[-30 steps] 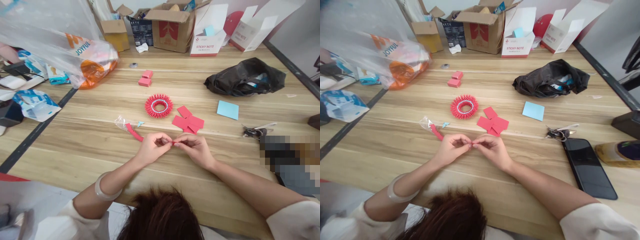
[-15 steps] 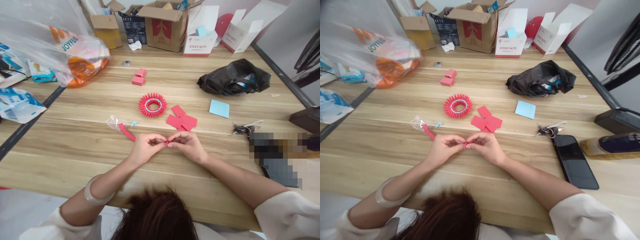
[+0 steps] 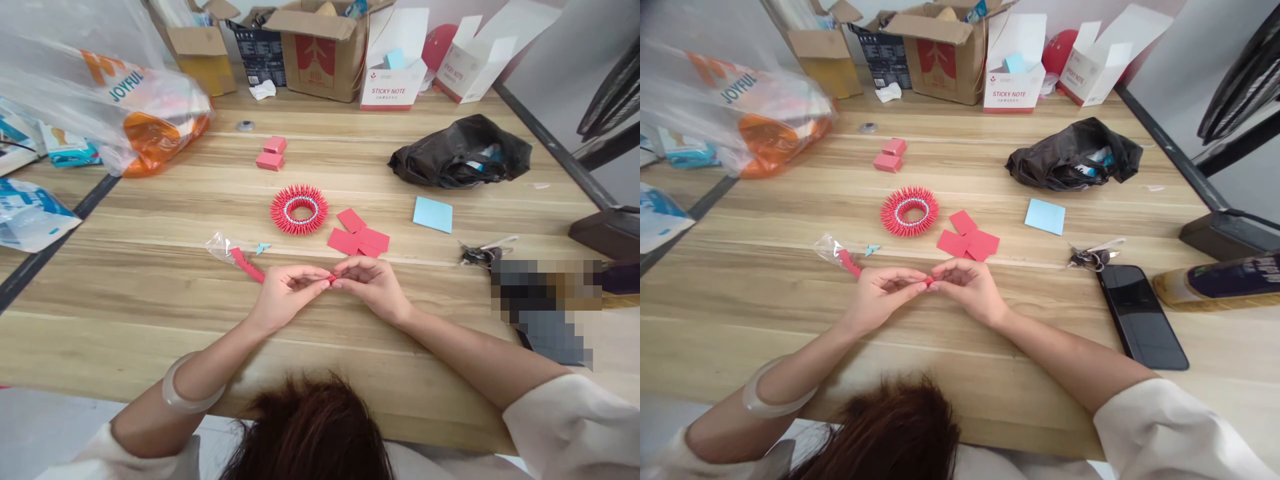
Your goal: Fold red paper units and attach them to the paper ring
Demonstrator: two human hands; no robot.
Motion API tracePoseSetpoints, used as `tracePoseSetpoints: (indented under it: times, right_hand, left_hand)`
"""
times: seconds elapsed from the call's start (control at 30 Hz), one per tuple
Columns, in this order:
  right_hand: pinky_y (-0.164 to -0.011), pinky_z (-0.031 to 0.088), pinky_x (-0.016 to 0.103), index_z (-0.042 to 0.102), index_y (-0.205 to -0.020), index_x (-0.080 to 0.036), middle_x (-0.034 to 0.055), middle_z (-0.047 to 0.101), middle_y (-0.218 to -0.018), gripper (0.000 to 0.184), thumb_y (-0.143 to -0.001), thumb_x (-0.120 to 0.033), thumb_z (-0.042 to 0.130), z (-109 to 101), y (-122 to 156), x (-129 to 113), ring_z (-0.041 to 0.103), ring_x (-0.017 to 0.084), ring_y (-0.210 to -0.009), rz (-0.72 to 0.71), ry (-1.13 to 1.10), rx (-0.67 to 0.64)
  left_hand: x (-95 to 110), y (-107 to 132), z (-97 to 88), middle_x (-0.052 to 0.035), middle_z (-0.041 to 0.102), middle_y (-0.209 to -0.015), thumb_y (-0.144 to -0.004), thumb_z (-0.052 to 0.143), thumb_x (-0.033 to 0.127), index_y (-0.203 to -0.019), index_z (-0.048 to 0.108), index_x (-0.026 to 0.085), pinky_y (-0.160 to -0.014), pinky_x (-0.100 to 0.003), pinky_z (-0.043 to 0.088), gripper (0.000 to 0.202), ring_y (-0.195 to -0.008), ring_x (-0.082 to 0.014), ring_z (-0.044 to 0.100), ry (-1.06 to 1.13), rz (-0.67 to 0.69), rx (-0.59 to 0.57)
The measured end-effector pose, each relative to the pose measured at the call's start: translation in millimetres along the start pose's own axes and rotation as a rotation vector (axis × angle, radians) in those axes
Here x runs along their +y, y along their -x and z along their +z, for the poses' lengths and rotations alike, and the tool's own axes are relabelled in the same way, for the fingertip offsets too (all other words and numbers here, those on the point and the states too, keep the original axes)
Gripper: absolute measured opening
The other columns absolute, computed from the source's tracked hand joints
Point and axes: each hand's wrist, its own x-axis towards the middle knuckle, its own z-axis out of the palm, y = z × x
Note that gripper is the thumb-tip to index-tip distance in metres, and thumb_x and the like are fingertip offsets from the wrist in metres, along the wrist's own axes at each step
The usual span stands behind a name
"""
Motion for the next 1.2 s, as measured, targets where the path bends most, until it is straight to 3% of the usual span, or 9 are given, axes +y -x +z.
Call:
tracePoseSetpoints:
  times: [0.13,0.33,0.6,0.83,1.0,1.1,1.2]
  right_hand:
    - [-0.072,0.056,0.03,0.069,-0.078,-0.018,0.004,0.071,-0.079,0.017,-0.066,-0.029,0.076,0,0,0,0.067,0.015,-0.074,-0.038,0.111,0.026]
    - [-0.069,0.053,0.029,0.071,-0.075,-0.018,0.0045,0.07,-0.076,0.011,-0.071,-0.029,0.072,-1,1,-2,0.064,0.015,-0.072,-0.105,0.214,0.026]
    - [-0.065,0.05,0.027,0.068,-0.074,-0.018,0.0039,0.067,-0.075,0.01,-0.074,-0.028,0.07,-2,2,-1,0.061,0.014,-0.07,-0.121,0.235,-0.034]
    - [-0.066,0.049,0.027,0.067,-0.074,-0.018,0.0037,0.067,-0.075,0.01,-0.075,-0.027,0.068,-2,1,-1,0.061,0.013,-0.07,-0.113,0.262,-0.05]
    - [-0.062,0.048,0.024,0.067,-0.072,-0.017,0.0025,0.068,-0.071,0.012,-0.074,-0.028,0.07,-4,-1,1,0.06,0.011,-0.065,-0.084,0.211,0.032]
    - [-0.068,0.051,0.026,0.067,-0.071,-0.017,0.0034,0.071,-0.078,0.01,-0.071,-0.027,0.072,-4,-2,2,0.064,0.013,-0.073,-0.078,0.133,0.076]
    - [-0.071,0.052,0.026,0.067,-0.069,-0.017,0.004,0.072,-0.081,0.009,-0.068,-0.023,0.074,-3,-3,2,0.066,0.013,-0.076,-0.056,0.081,0.103]
  left_hand:
    - [-1,-1,-0.8,-0.0079,0.074,-0.082,-0.072,0.071,0.02,-0.083,0.071,0.012,-0.072,-0.026,0.06,0.013,-0.073,-0.0176,0.071,0.025,0.012,0.023]
    - [-1,1,-1.5,-0.0062,0.074,-0.082,-0.072,0.071,0.021,-0.081,0.072,0.014,-0.072,-0.025,0.06,0.011,-0.074,-0.0164,0.07,-0.105,0.078,0.038]
    - [1,3,-0.3,-0.0051,0.073,-0.075,-0.072,0.07,0.018,-0.075,0.067,0.013,-0.065,-0.021,0.057,0.006,-0.067,-0.014,0.068,-0.187,0.128,0.065]
    - [-1,3,-2.8,-0.003,0.071,-0.072,-0.075,0.067,0.019,-0.071,0.063,0.014,-0.065,-0.02,0.055,0.007,-0.066,-0.0124,0.067,-0.27,0.19,0.021]
    - [4,-9,-19.0,-0.0028,0.072,-0.078,-0.074,0.07,0.031,-0.079,0.068,0.016,-0.064,-0.022,0.053,0.016,-0.07,-0.0139,0.066,-0.466,0.161,0.054]
    - [6,-18,-36.7,-0.0027,0.072,-0.08,-0.081,0.062,0.032,-0.079,0.07,0.017,-0.068,-0.025,0.052,0.017,-0.072,-0.0149,0.066,-0.64,0.183,0.082]
    - [4,-23,-54.8,-0.0033,0.071,-0.085,-0.078,0.065,0.039,-0.08,0.071,0.018,-0.077,-0.03,0.05,0.021,-0.081,-0.0185,0.065,-0.824,0.19,-0.018]
